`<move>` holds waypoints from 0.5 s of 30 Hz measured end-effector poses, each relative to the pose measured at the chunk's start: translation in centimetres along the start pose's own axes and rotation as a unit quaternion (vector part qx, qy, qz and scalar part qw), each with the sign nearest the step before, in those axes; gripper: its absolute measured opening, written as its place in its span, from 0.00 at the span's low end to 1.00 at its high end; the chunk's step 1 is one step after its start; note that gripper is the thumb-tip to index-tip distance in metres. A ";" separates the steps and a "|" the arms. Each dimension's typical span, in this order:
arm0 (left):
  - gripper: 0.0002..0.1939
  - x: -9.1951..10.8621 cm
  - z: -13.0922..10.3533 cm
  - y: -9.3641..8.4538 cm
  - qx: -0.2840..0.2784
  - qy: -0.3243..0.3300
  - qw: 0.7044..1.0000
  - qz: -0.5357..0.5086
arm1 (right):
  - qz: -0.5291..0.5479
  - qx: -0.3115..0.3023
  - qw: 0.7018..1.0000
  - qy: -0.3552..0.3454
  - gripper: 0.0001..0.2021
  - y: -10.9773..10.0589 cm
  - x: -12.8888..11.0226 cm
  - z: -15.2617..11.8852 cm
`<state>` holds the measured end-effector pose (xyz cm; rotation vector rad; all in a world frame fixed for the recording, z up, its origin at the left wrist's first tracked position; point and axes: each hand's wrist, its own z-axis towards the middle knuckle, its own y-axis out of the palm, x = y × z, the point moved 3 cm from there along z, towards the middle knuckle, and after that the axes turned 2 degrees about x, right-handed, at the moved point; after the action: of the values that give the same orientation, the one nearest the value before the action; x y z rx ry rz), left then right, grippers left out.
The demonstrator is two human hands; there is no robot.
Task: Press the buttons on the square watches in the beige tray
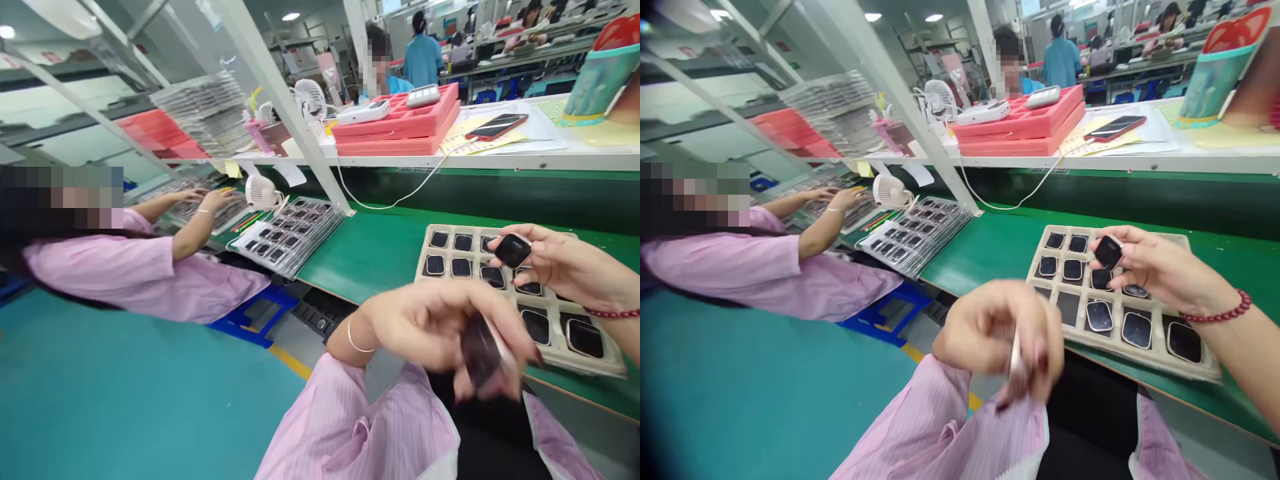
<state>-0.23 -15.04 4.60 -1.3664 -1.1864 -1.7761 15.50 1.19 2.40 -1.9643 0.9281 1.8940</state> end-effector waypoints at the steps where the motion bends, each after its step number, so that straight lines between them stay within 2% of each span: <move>1: 0.25 0.2 0.8 -1.6 0.016 0.036 0.999 -0.002 | 0.010 -0.037 0.999 -0.010 0.17 1.4 -0.3 -1.0; 4: 0.29 -0.4 4.4 -6.9 0.105 0.080 0.990 0.049 | 0.047 -0.151 0.987 0.002 0.18 5.9 -0.9 -4.0; 7: 0.31 -2.8 7.7 -10.3 0.153 0.035 0.985 0.073 | 0.079 -0.214 0.972 0.048 0.22 9.1 -1.3 -6.3; 11: 0.33 -5.8 9.1 -11.1 0.149 -0.016 0.986 0.068 | 0.074 -0.215 0.971 0.071 0.28 10.4 -2.2 -7.7; 15: 0.31 -6.2 8.6 -11.0 0.172 -0.009 0.982 0.071 | 0.052 -0.198 0.976 0.076 0.29 10.4 -2.5 -7.8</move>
<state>-4.22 -2.94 -3.86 -1.2289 -1.3005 -1.3860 15.64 -10.66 8.26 -2.3552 0.7467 2.1478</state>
